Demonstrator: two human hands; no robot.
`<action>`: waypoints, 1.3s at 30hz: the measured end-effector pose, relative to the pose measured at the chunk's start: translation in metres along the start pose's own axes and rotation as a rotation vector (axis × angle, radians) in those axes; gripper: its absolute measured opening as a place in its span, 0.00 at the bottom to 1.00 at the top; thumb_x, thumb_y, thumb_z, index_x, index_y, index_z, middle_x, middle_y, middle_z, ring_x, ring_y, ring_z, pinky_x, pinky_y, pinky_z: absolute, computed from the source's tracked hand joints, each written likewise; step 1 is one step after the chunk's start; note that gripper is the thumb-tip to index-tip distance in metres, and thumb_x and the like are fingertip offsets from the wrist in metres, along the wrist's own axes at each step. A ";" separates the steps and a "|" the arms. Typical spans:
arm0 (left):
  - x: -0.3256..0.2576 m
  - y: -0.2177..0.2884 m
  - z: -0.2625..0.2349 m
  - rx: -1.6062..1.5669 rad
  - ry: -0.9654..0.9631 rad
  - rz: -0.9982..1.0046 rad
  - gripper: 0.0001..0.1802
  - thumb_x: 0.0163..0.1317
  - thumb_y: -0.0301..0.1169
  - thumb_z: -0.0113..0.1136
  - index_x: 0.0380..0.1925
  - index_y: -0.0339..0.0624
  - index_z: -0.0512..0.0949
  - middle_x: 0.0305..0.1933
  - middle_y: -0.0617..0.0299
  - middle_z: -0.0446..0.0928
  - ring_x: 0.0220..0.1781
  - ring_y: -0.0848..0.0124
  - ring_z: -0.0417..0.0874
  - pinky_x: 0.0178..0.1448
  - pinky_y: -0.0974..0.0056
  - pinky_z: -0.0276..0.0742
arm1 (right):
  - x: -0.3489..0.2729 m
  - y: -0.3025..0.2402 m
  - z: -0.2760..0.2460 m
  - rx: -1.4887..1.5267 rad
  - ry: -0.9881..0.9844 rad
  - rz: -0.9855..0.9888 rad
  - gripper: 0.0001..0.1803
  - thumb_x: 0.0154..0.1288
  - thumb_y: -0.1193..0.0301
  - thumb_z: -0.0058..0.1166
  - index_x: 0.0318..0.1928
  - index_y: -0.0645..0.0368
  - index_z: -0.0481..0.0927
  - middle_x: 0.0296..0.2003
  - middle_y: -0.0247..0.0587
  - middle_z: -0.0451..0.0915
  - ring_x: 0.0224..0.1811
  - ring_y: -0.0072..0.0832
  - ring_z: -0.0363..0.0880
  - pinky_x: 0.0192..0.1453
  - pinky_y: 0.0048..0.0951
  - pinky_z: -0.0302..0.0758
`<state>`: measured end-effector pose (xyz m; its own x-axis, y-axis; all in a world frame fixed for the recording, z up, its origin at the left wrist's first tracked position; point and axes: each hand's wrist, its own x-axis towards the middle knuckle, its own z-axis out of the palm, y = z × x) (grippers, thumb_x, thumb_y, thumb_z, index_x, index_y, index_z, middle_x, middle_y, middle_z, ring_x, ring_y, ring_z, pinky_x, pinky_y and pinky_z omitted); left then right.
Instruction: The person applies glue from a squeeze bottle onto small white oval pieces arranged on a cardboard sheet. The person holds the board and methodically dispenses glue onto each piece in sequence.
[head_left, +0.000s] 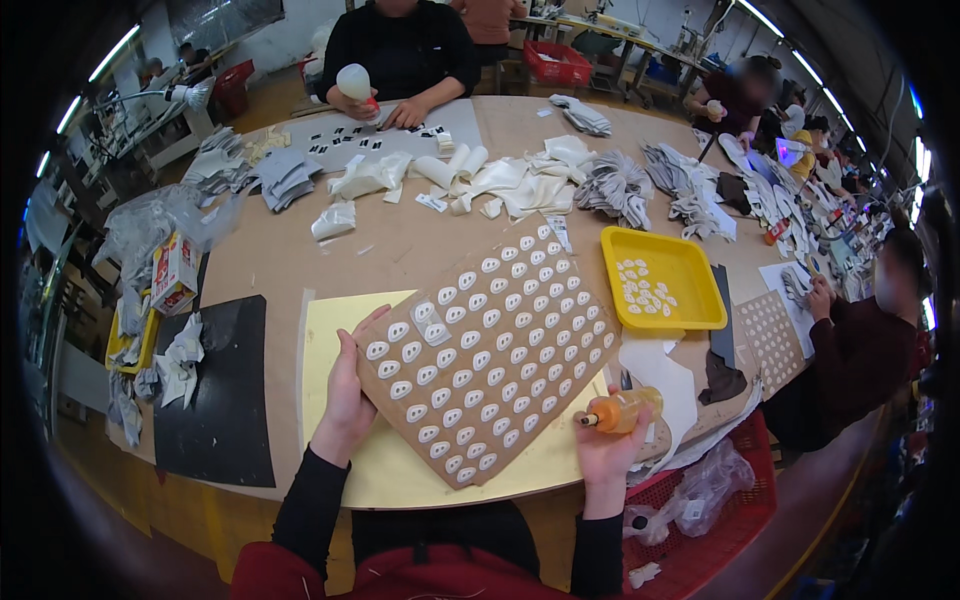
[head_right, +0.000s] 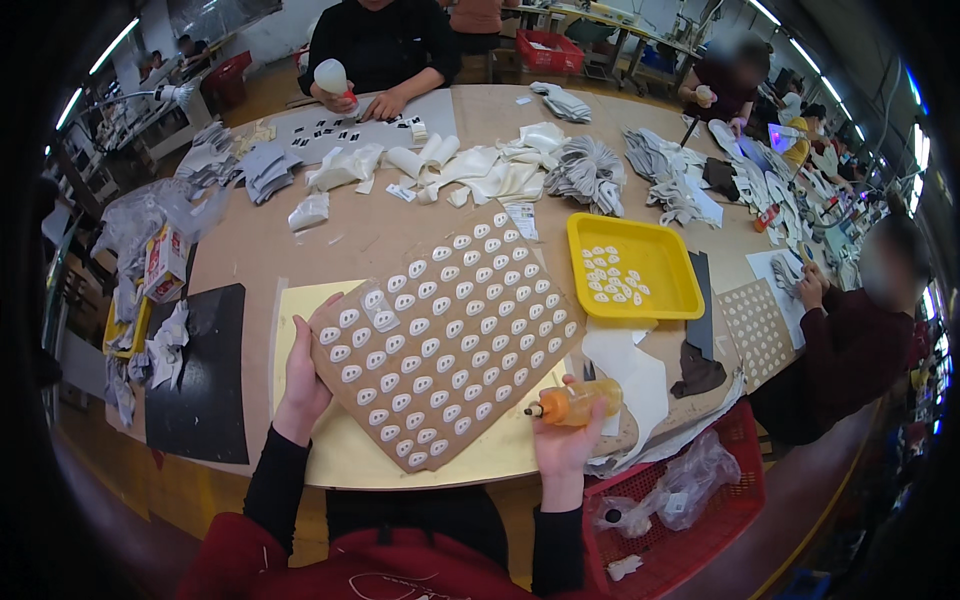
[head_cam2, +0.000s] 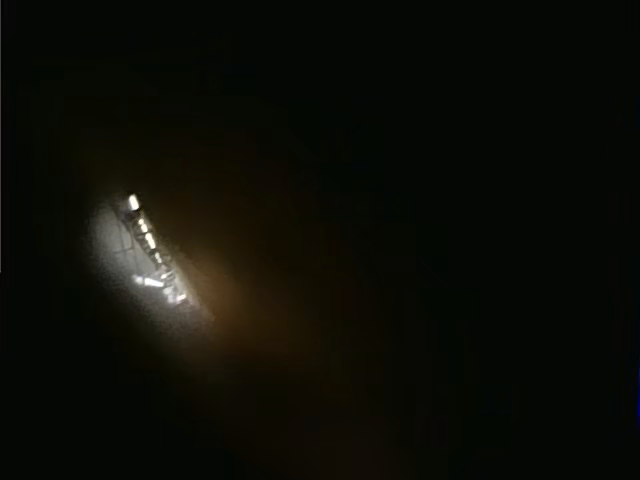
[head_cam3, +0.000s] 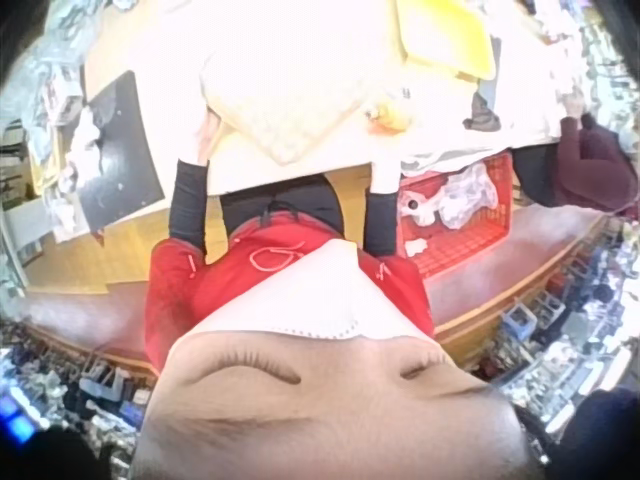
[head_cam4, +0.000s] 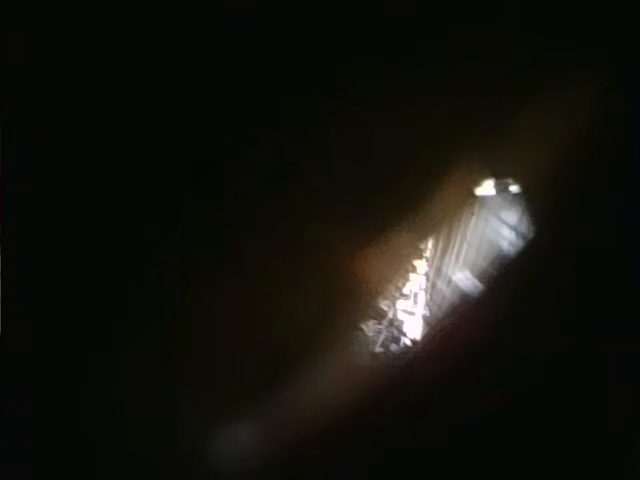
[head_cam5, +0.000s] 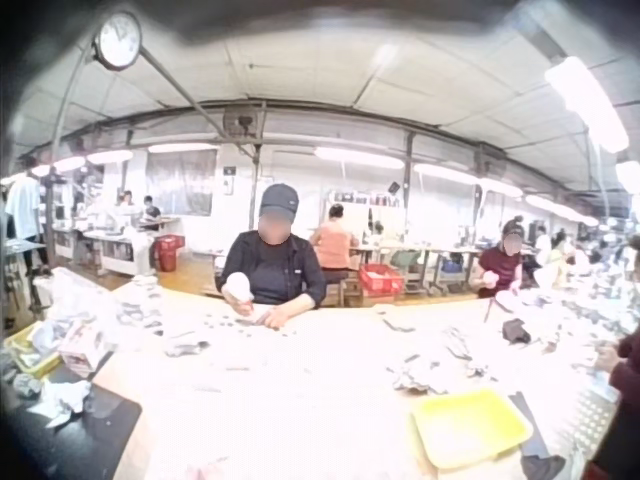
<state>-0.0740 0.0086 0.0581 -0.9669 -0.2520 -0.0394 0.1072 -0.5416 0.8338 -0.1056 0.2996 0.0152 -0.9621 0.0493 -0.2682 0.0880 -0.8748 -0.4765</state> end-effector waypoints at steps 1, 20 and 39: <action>0.003 0.005 -0.006 0.030 -0.036 -0.007 0.31 0.68 0.52 0.26 0.59 0.40 0.60 0.58 0.55 0.65 0.60 0.67 0.67 0.61 0.62 0.66 | -0.006 -0.001 -0.003 -0.086 -0.026 -0.043 0.29 0.59 0.46 0.48 0.46 0.59 0.69 0.36 0.41 0.74 0.33 0.28 0.73 0.35 0.28 0.68; -0.008 0.021 -0.032 0.011 -0.083 0.041 0.40 0.63 0.58 0.33 0.65 0.39 0.48 0.64 0.50 0.56 0.65 0.62 0.60 0.66 0.59 0.59 | -0.003 -0.008 0.055 -0.872 -0.373 -0.531 0.32 0.53 0.60 0.60 0.51 0.67 0.64 0.47 0.52 0.73 0.45 0.34 0.75 0.47 0.32 0.75; -0.008 0.015 -0.019 0.108 -0.002 0.109 0.47 0.59 0.64 0.32 0.66 0.38 0.41 0.66 0.50 0.53 0.67 0.62 0.57 0.67 0.57 0.55 | 0.025 0.047 0.065 -0.885 -0.320 -0.383 0.38 0.50 0.48 0.58 0.51 0.65 0.65 0.40 0.56 0.76 0.34 0.32 0.78 0.23 0.22 0.72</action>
<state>-0.0604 -0.0122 0.0604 -0.9514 -0.3028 0.0557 0.1861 -0.4215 0.8875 -0.1417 0.2284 0.0402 -0.9781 0.0063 0.2079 -0.2065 -0.1494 -0.9670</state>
